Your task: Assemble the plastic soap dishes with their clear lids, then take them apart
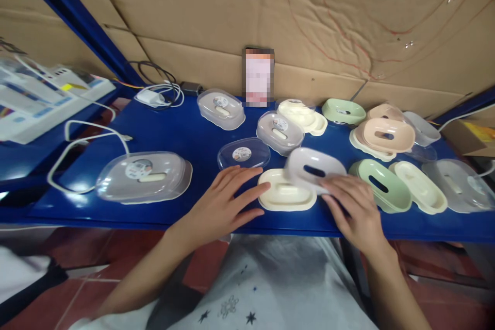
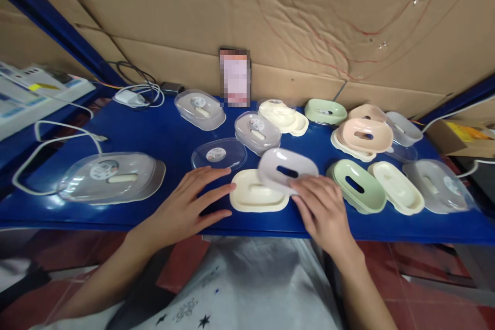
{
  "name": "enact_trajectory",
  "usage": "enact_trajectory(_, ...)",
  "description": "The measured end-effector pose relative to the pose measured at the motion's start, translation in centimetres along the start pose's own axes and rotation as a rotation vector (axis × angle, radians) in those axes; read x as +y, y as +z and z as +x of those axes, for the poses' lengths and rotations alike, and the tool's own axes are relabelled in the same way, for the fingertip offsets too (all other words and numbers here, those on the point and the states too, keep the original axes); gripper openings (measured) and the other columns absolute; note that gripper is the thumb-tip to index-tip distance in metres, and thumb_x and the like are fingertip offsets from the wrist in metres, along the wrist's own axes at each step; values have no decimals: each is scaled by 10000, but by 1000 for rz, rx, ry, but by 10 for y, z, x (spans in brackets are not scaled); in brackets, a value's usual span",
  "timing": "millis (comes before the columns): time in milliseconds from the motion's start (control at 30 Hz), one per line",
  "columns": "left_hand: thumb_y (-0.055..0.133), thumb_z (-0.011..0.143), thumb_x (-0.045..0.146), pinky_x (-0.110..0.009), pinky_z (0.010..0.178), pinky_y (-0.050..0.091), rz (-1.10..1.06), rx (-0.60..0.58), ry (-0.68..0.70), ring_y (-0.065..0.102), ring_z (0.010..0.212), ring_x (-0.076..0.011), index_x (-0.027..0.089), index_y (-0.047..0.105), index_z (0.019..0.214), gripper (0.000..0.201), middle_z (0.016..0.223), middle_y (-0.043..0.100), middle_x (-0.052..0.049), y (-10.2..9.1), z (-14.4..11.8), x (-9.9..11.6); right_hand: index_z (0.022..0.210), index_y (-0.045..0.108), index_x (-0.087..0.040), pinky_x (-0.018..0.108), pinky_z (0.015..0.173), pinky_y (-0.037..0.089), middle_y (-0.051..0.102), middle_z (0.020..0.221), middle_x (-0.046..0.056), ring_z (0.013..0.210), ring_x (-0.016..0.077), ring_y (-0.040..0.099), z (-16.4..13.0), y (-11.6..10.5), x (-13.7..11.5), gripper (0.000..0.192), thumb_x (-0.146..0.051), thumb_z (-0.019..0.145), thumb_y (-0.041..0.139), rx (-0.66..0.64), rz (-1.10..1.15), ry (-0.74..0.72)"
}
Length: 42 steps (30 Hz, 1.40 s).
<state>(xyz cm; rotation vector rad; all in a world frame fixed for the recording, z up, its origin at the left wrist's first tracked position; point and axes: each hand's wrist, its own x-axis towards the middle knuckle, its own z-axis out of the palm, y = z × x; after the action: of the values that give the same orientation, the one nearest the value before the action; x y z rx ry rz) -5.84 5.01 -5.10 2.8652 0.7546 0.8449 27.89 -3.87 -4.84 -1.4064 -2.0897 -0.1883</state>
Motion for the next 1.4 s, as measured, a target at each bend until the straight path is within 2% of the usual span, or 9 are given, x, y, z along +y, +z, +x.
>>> enact_trajectory(167,656,1077,353,-499,1167,533,17,-18,54,609,1398,-290,251,637,1425,363,1520,638,-122,0,-1,-2,1525,597,-308,504,1084,554,748,1355,65,1286,269,686,1,9,-21,525,-135,1032,650,-120,158,-122)
enact_trajectory(467,667,1064,309,-475,1158,537,14,-10,53,682,1277,-261,239,728,1236,195,1374,722,-100,1,-2,-2,1552,576,-310,517,1111,563,730,1407,61,1357,263,653,3,17,-26,535,-144,1047,633,-193,157,-157)
enact_trajectory(600,576,1087,261,-608,1216,463,144,97,-225,569,1464,-343,263,627,1453,370,1578,587,-149,5,-2,-5,1542,584,-322,516,1101,567,724,1401,60,1336,267,658,3,16,-27,539,-136,1038,636,-180,143,-159)
enact_trajectory(667,575,1080,286,-655,1184,484,200,96,-385,494,1533,-407,260,549,1559,480,1665,493,-174,11,-4,-10,1527,597,-318,546,1105,563,686,1447,85,1363,295,631,2,16,-26,528,-153,1029,660,-151,110,-161)
enact_trajectory(733,596,1079,334,-639,1146,537,203,82,-438,522,1513,-420,264,557,1561,489,1664,506,-165,17,-7,-14,1552,570,-322,587,1123,553,625,1514,115,1415,329,585,1,18,-26,558,-185,1022,685,-128,77,-146)
enact_trajectory(867,610,1091,325,-541,1139,593,135,204,-396,638,1414,-339,258,641,1478,394,1530,657,-118,18,-10,-16,1719,306,-347,621,1195,523,427,1690,156,1550,367,460,-1,22,-26,764,-277,1048,665,-146,63,-28)
enact_trajectory(1033,649,1081,271,-507,1184,581,-27,270,-235,634,1426,-268,279,616,1493,413,1504,675,-88,7,-3,-3,1767,65,-316,609,1209,523,172,1804,184,1631,386,334,-1,25,-27,912,-346,1064,645,-157,117,84)
enact_trajectory(1200,658,1078,290,-494,1162,608,-28,125,54,597,1464,-281,222,638,1440,369,1484,679,-112,6,3,6,1749,201,-373,592,1244,491,239,1802,116,1631,347,347,3,23,-26,813,-274,1068,633,-198,115,16)
enact_trajectory(1400,576,1117,283,-520,1168,594,23,42,87,542,1512,-320,169,549,1545,444,1601,560,-178,6,3,6,1735,253,-363,563,1264,477,365,1758,90,1597,299,419,3,22,-23,785,-260,1064,648,-186,213,28)
